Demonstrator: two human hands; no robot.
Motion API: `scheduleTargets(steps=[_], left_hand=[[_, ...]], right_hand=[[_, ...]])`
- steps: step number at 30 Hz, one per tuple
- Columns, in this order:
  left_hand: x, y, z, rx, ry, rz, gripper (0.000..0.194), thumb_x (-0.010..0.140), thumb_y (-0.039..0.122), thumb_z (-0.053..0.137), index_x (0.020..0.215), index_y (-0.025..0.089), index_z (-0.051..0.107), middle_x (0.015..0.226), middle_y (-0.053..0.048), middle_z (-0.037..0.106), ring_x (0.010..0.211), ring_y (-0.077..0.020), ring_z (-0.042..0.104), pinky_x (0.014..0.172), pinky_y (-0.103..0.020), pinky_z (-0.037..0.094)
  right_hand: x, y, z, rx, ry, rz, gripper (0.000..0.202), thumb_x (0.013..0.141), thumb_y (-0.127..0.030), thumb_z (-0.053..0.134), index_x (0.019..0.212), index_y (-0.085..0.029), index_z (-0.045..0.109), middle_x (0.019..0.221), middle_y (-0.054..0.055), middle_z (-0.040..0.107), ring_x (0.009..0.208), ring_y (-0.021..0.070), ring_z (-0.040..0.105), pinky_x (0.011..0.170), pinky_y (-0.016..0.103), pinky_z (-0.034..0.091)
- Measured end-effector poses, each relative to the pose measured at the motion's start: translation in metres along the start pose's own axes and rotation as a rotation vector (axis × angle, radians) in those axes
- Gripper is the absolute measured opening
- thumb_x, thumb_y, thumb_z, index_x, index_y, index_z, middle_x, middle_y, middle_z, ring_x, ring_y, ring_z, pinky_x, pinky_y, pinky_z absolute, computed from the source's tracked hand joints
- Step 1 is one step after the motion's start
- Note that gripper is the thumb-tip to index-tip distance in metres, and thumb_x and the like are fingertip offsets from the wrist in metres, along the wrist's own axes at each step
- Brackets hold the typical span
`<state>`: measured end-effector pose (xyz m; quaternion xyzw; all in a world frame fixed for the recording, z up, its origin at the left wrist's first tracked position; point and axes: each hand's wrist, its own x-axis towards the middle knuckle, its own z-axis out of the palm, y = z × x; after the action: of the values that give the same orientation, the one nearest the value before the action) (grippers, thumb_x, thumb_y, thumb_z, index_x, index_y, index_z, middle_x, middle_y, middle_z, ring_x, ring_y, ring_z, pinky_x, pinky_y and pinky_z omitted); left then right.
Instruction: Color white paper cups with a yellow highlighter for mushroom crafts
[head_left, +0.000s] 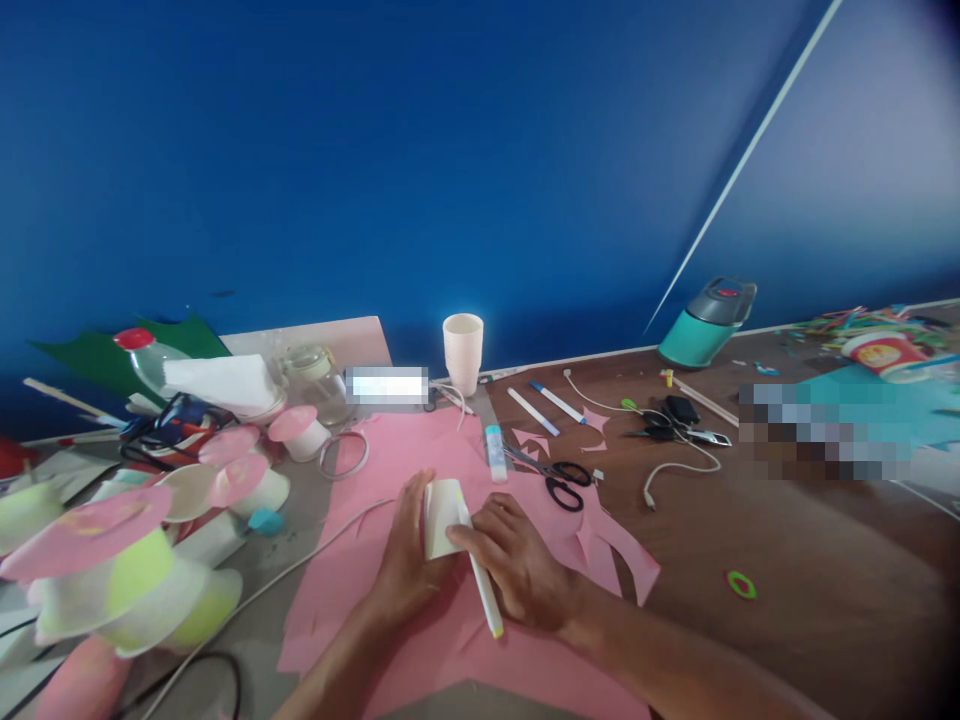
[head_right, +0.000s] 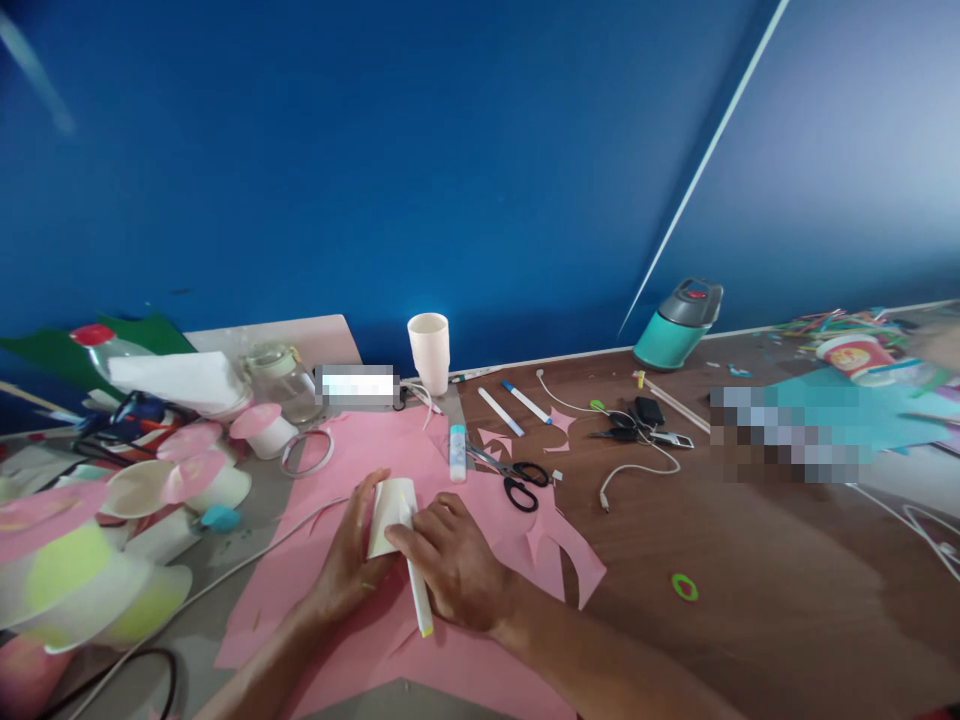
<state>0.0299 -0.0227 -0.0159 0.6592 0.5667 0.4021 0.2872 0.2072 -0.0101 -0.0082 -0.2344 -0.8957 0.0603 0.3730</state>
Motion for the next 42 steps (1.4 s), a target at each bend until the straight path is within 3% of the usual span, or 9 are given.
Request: scheduleTargets(steps=[3, 10, 15, 18, 21, 23, 27, 33, 42], left_hand=[[-0.001, 0.001, -0.001, 0.023, -0.050, 0.022, 0.068, 0.077, 0.032, 0.058, 0.136, 0.017, 0.028, 0.140, -0.017, 0.037, 0.134, -0.0334, 0.031, 0.110, -0.054, 0.025], [-0.001, -0.006, 0.001, 0.059, -0.033, 0.063, 0.068, 0.074, 0.030, 0.058, 0.135, 0.017, 0.030, 0.141, -0.017, 0.037, 0.133, -0.0338, 0.032, 0.109, -0.055, 0.027], [0.001, -0.012, 0.005, 0.054, 0.012, 0.053, 0.076, 0.066, 0.027, 0.062, 0.133, 0.014, 0.030, 0.134, -0.019, 0.045, 0.124, -0.0347, 0.044, 0.102, -0.054, 0.037], [0.002, -0.013, 0.006, 0.111, 0.009, 0.057, 0.074, 0.066, 0.022, 0.060, 0.133, 0.012, 0.029, 0.130, -0.021, 0.047, 0.121, -0.0344, 0.048, 0.099, -0.054, 0.040], [0.002, -0.015, 0.007, 0.143, 0.009, 0.089, 0.073, 0.067, 0.017, 0.057, 0.133, 0.010, 0.029, 0.124, -0.020, 0.050, 0.116, -0.0330, 0.051, 0.097, -0.053, 0.042], [0.002, -0.019, 0.008, 0.152, 0.021, 0.103, 0.072, 0.068, 0.016, 0.057, 0.133, 0.009, 0.029, 0.124, -0.021, 0.050, 0.115, -0.0332, 0.051, 0.096, -0.053, 0.042], [0.002, -0.026, 0.010, 0.171, 0.021, 0.130, 0.070, 0.070, 0.017, 0.056, 0.134, 0.010, 0.029, 0.122, -0.021, 0.050, 0.113, -0.0335, 0.051, 0.092, -0.051, 0.045], [0.003, -0.028, 0.011, 0.222, 0.038, 0.240, 0.068, 0.068, 0.013, 0.054, 0.132, 0.010, 0.031, 0.114, -0.019, 0.052, 0.107, -0.0320, 0.053, 0.087, -0.050, 0.047], [0.002, -0.026, 0.010, 0.232, 0.036, 0.303, 0.072, 0.065, 0.009, 0.054, 0.133, 0.014, 0.030, 0.118, -0.017, 0.049, 0.109, -0.0306, 0.051, 0.090, -0.049, 0.046]], right_hand=[[-0.001, 0.001, 0.000, -0.030, -0.013, 0.000, 0.038, 0.089, -0.012, 0.033, 0.124, -0.016, 0.045, 0.075, 0.005, 0.052, 0.068, 0.0198, 0.045, 0.073, 0.039, 0.036], [0.002, 0.000, -0.002, -0.038, -0.025, -0.005, 0.036, 0.088, -0.011, 0.034, 0.121, -0.015, 0.049, 0.076, 0.005, 0.053, 0.069, 0.0199, 0.046, 0.074, 0.041, 0.037], [-0.001, -0.004, 0.000, 0.185, 0.183, 0.047, 0.037, 0.083, -0.009, 0.042, 0.119, -0.017, 0.047, 0.082, 0.007, 0.055, 0.074, 0.0210, 0.049, 0.071, 0.040, 0.042], [-0.005, -0.006, 0.001, 0.424, 0.263, 0.222, 0.034, 0.086, -0.017, 0.045, 0.120, -0.018, 0.047, 0.085, 0.007, 0.056, 0.075, 0.0204, 0.052, 0.069, 0.037, 0.045], [-0.007, -0.006, 0.004, 0.761, 0.246, 0.512, 0.028, 0.093, -0.033, 0.040, 0.113, -0.019, 0.054, 0.072, 0.002, 0.054, 0.059, 0.0144, 0.050, 0.054, 0.028, 0.043], [-0.007, -0.006, 0.008, 0.922, 0.266, 0.665, 0.034, 0.094, -0.043, 0.037, 0.101, -0.018, 0.059, 0.061, -0.001, 0.050, 0.051, 0.0114, 0.045, 0.048, 0.025, 0.038], [-0.003, -0.007, 0.012, 1.054, 0.301, 0.794, 0.044, 0.089, -0.055, 0.043, 0.083, -0.016, 0.063, 0.054, -0.002, 0.046, 0.050, 0.0097, 0.042, 0.047, 0.023, 0.034], [-0.003, -0.009, 0.011, 1.113, 0.252, 0.801, 0.043, 0.085, -0.058, 0.049, 0.083, -0.018, 0.063, 0.057, -0.003, 0.047, 0.049, 0.0088, 0.040, 0.045, 0.021, 0.032], [-0.002, -0.011, 0.006, 1.097, 0.198, 0.733, 0.040, 0.087, -0.055, 0.049, 0.083, -0.018, 0.064, 0.058, -0.003, 0.045, 0.051, 0.0088, 0.039, 0.047, 0.022, 0.032]])
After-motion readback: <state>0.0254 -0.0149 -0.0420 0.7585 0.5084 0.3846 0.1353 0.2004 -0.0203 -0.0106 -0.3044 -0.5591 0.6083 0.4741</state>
